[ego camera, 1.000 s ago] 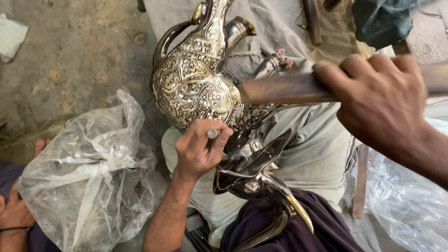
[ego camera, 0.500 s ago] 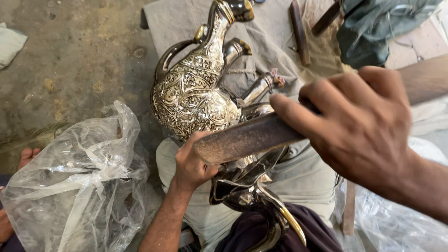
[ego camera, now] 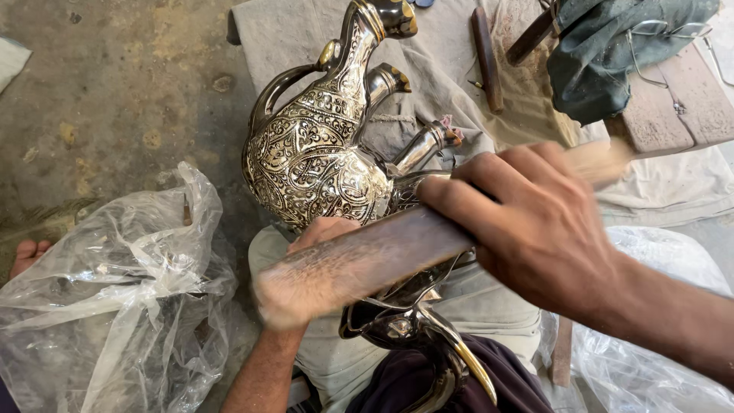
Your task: The person uses a chisel and a wooden mallet to engrave intricate patterns onto a silver-colored metal object shaped like an elephant. They repeatedly strike the chisel to create detailed designs on the surface.
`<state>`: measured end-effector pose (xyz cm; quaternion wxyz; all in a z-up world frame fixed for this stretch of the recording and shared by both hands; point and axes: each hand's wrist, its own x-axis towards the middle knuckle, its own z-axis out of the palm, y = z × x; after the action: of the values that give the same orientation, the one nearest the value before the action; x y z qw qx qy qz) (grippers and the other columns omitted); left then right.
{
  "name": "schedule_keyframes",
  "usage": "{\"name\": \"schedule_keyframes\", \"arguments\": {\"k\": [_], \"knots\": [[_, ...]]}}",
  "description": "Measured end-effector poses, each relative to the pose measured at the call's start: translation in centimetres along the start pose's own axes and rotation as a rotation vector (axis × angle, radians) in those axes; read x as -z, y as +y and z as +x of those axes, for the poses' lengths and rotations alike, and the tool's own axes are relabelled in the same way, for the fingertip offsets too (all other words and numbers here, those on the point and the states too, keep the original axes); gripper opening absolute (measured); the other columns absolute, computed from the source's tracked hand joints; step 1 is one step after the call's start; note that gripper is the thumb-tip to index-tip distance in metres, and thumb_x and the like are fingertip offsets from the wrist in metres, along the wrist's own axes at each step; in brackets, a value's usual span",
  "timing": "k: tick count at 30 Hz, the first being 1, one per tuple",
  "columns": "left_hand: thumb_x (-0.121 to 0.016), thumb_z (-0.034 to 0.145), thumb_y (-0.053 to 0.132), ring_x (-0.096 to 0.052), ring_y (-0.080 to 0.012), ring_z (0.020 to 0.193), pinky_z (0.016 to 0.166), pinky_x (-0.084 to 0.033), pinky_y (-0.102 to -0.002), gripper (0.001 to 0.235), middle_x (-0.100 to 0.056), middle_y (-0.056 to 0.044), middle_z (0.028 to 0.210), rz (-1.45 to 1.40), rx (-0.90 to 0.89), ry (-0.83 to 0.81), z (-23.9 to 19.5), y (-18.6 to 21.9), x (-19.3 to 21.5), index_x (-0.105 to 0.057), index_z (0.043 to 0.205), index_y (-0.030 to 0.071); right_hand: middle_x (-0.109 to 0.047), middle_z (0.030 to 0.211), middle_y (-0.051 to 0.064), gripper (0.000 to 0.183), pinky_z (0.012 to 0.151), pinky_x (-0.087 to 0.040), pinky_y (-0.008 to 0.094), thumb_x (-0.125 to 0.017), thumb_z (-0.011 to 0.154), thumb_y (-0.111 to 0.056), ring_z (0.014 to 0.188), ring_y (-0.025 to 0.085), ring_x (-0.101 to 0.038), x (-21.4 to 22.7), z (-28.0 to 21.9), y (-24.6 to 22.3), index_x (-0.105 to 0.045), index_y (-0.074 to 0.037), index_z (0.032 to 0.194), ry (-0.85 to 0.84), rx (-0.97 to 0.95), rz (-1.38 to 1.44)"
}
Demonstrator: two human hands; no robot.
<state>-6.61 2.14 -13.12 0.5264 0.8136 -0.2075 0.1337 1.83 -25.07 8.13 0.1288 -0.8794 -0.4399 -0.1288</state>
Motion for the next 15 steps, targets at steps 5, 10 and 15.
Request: {"name": "schedule_keyframes", "arguments": {"k": [5, 10, 15], "knots": [[-0.076, 0.093, 0.033, -0.069, -0.0159, 0.111, 0.094, -0.061, -0.034, 0.047, -0.067, -0.002, 0.123, -0.038, -0.023, 0.044, 0.2, 0.6, 0.2, -0.062, 0.131, 0.008, -0.066, 0.089, 0.006, 0.024, 0.068, -0.047, 0.037, -0.066, 0.097, -0.014, 0.075, 0.020, -0.058, -0.3, 0.0, -1.0, -0.064, -0.014, 0.121, 0.003, -0.107, 0.010], [-0.066, 0.108, 0.027, -0.065, -0.0061, 0.117, 0.097, -0.060, -0.026, 0.029, -0.066, 0.001, 0.127, 0.057, -0.097, -0.006, 0.4, -0.2, -0.2, -0.062, 0.134, 0.015, -0.065, 0.088, 0.005, 0.025, 0.070, -0.046, 0.037, -0.070, 0.095, -0.022, 0.076, 0.019, -0.059, -1.2, 0.4, -1.3, -0.065, -0.016, 0.119, -0.034, -0.101, -0.063], [-0.060, 0.098, 0.048, -0.066, -0.0054, 0.100, 0.090, -0.060, -0.023, 0.040, -0.068, 0.007, 0.118, 0.256, 0.488, -0.453, -0.4, -0.7, -0.1, -0.066, 0.127, 0.021, -0.063, 0.084, 0.002, 0.025, 0.069, -0.045, 0.040, -0.069, 0.093, -0.026, 0.076, 0.021, -0.059, -1.2, 0.7, -1.6, -0.066, -0.025, 0.118, -0.075, -0.054, -0.284]]}}
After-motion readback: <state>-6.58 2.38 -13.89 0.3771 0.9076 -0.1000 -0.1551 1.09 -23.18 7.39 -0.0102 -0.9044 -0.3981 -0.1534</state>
